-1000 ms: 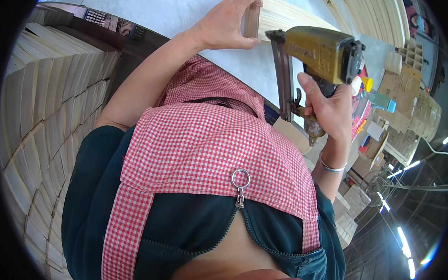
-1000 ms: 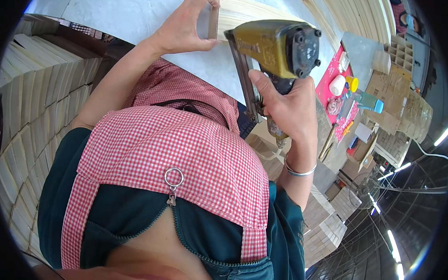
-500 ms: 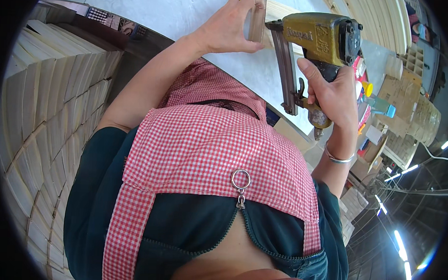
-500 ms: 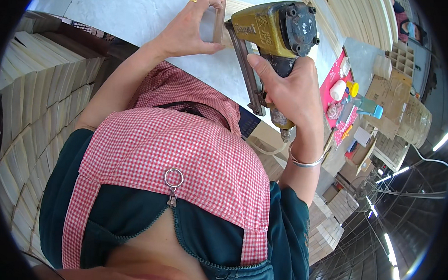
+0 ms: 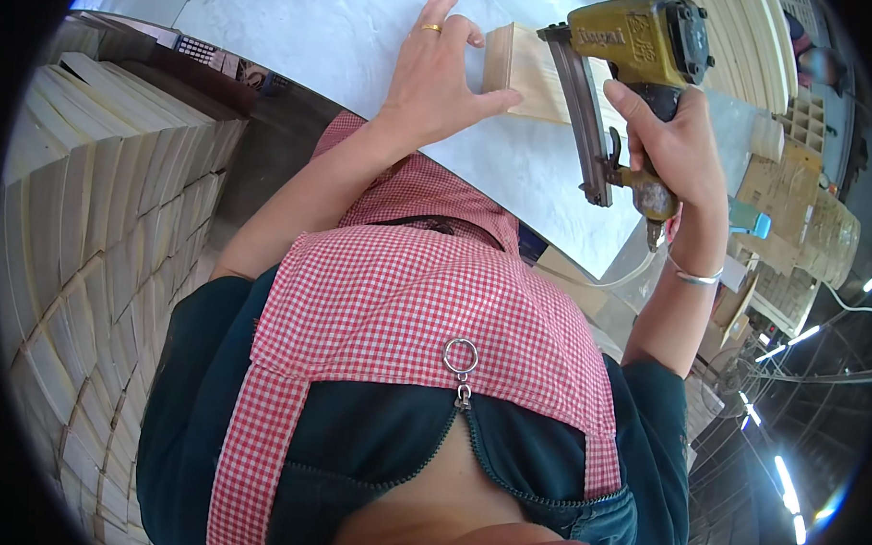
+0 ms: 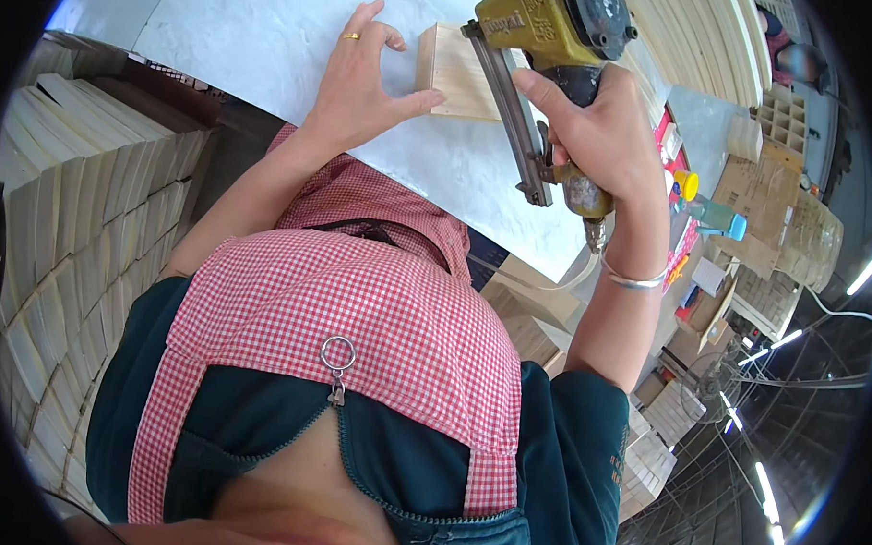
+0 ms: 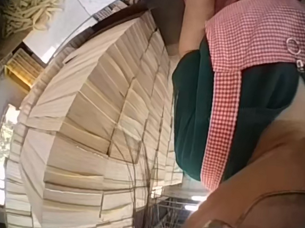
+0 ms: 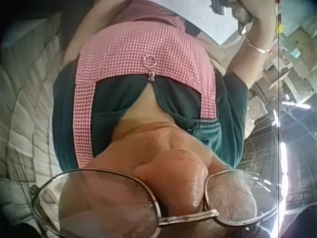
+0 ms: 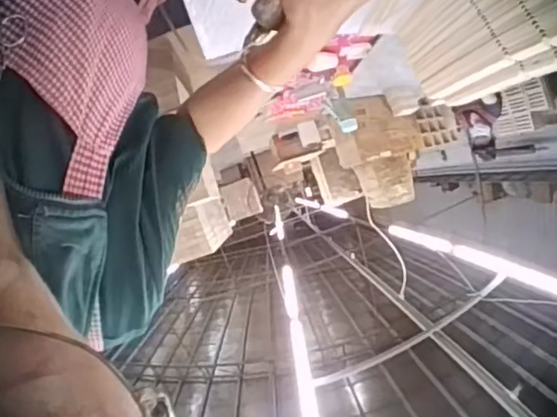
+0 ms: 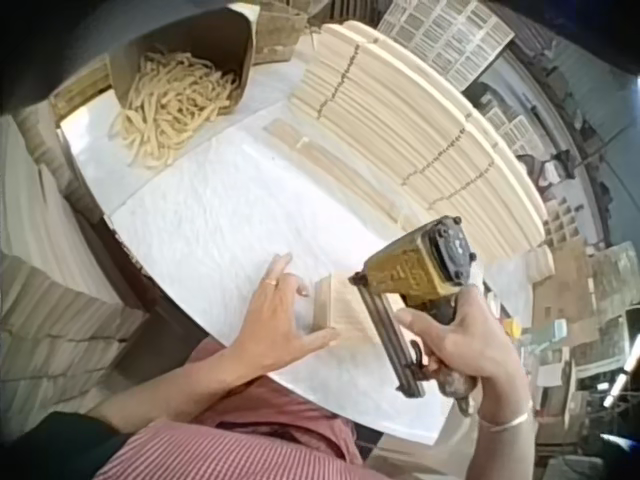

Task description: Assembling wooden box frames using glue and a pneumatic stapler.

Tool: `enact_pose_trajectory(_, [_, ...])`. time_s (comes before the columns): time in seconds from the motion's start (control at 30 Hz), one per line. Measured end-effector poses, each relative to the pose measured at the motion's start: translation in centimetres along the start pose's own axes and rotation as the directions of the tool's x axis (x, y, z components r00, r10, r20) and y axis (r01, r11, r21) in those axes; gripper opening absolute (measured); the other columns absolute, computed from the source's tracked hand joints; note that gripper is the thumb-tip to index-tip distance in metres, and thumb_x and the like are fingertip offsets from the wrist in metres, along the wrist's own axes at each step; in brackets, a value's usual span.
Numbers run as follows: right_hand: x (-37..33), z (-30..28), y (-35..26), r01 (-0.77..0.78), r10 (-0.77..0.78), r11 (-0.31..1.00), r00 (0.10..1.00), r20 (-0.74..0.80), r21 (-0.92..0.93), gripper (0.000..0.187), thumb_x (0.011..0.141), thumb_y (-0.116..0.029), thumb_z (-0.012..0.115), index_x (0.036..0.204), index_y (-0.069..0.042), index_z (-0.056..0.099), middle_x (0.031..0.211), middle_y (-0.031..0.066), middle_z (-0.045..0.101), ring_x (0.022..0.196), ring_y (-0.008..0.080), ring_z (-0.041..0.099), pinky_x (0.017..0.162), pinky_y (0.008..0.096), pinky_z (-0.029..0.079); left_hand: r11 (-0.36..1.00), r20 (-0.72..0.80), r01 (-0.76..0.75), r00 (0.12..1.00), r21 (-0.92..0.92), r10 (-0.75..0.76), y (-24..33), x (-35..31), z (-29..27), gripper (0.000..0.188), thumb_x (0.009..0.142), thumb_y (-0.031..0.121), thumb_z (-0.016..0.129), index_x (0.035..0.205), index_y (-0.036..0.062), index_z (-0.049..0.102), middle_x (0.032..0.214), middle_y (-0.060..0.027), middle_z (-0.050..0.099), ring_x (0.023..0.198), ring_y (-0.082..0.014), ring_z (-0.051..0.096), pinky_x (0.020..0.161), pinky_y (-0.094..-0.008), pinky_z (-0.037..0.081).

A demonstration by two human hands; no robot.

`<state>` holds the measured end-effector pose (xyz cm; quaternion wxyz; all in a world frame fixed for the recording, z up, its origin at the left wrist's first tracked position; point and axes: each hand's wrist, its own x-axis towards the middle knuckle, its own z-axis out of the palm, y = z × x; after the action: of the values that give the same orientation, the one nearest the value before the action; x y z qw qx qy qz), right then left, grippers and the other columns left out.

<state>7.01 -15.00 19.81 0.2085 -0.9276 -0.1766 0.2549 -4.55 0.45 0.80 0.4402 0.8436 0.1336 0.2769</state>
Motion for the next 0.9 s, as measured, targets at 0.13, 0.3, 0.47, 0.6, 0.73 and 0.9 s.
enact_pose_trajectory(0.13, [0.9, -0.2, 0.5, 0.03, -0.03, 0.999, 0.999, 0.017, 0.015, 0.039, 0.089, -0.032, 0.078, 0.08, 0.003, 0.064, 0.055, 0.0039, 0.06, 0.039, 0.0103, 0.052, 0.039, 0.0217, 0.043, 0.999, 0.057, 0.011, 0.998, 0.036, -0.013, -1.2, -0.2, 0.4, 0.062, 0.07, 0.037, 0.09, 0.108, 0.0062, 0.051, 0.153, -0.0258, 0.035, 0.14, -0.0416, 0.038, 0.111, -0.0459, 0.036])
enact_pose_trajectory(0.3, [1.7, -0.7, 0.6, 0.035, -0.036, 0.999, 0.997, 0.065, 0.005, 0.039, 0.089, -0.033, 0.078, 0.078, 0.002, 0.064, 0.055, 0.0035, 0.06, 0.039, 0.0096, 0.052, 0.04, 0.0214, 0.043, 0.998, 0.082, 0.024, 0.996, 0.057, -0.029, -1.4, -0.3, 0.5, 0.063, 0.07, 0.037, 0.09, 0.108, 0.0062, 0.051, 0.154, -0.0265, 0.033, 0.142, -0.0424, 0.037, 0.112, -0.0466, 0.035])
enact_pose_trajectory(0.47, [2.6, -1.9, 0.2, 0.072, -0.072, 0.997, 0.992, 0.106, 0.002, 0.038, 0.089, -0.033, 0.078, 0.078, 0.001, 0.064, 0.054, 0.0032, 0.059, 0.039, 0.0092, 0.052, 0.04, 0.0213, 0.043, 0.998, 0.072, 0.029, 0.997, 0.064, -0.034, -1.1, -0.2, 0.3, 0.061, 0.07, 0.037, 0.09, 0.106, 0.0064, 0.052, 0.153, -0.0245, 0.036, 0.141, -0.0411, 0.038, 0.113, -0.0466, 0.034])
enact_pose_trajectory(0.6, [2.2, -3.0, 1.6, 0.058, -0.058, 0.998, 0.997, 0.042, 0.006, 0.037, 0.089, -0.032, 0.078, 0.079, 0.0, 0.064, 0.054, 0.0027, 0.058, 0.039, 0.0092, 0.051, 0.04, 0.0213, 0.042, 0.988, 0.069, -0.065, 0.996, 0.14, 0.056, 0.4, 0.9, -0.6, 0.059, 0.069, 0.038, 0.09, 0.104, 0.0061, 0.054, 0.15, -0.0223, 0.041, 0.14, -0.0392, 0.039, 0.114, -0.0467, 0.033])
enact_pose_trajectory(0.73, [1.4, -4.3, 4.2, -0.015, 0.017, 0.999, 0.998, -0.053, 0.037, 0.036, 0.089, -0.032, 0.078, 0.079, 0.0, 0.064, 0.054, 0.0022, 0.057, 0.039, 0.0092, 0.051, 0.04, 0.0213, 0.041, 0.949, 0.124, -0.234, 0.97, 0.212, 0.211, 2.4, 2.5, 0.5, 0.057, 0.067, 0.038, 0.089, 0.102, 0.0054, 0.058, 0.145, -0.0215, 0.048, 0.137, -0.0383, 0.042, 0.113, -0.0473, 0.033])
enact_pose_trajectory(0.9, [0.6, -5.3, 7.0, -0.101, 0.116, 0.986, 0.987, -0.108, 0.136, 0.037, 0.089, -0.032, 0.077, 0.076, -0.001, 0.063, 0.052, 0.0015, 0.056, 0.039, 0.0093, 0.049, 0.038, 0.0214, 0.04, 0.866, 0.291, -0.44, 0.883, 0.239, 0.368, 5.0, 5.2, 5.2, 0.054, 0.063, 0.034, 0.089, 0.101, 0.0043, 0.065, 0.133, -0.0226, 0.056, 0.126, -0.0383, 0.048, 0.107, -0.0474, 0.037])
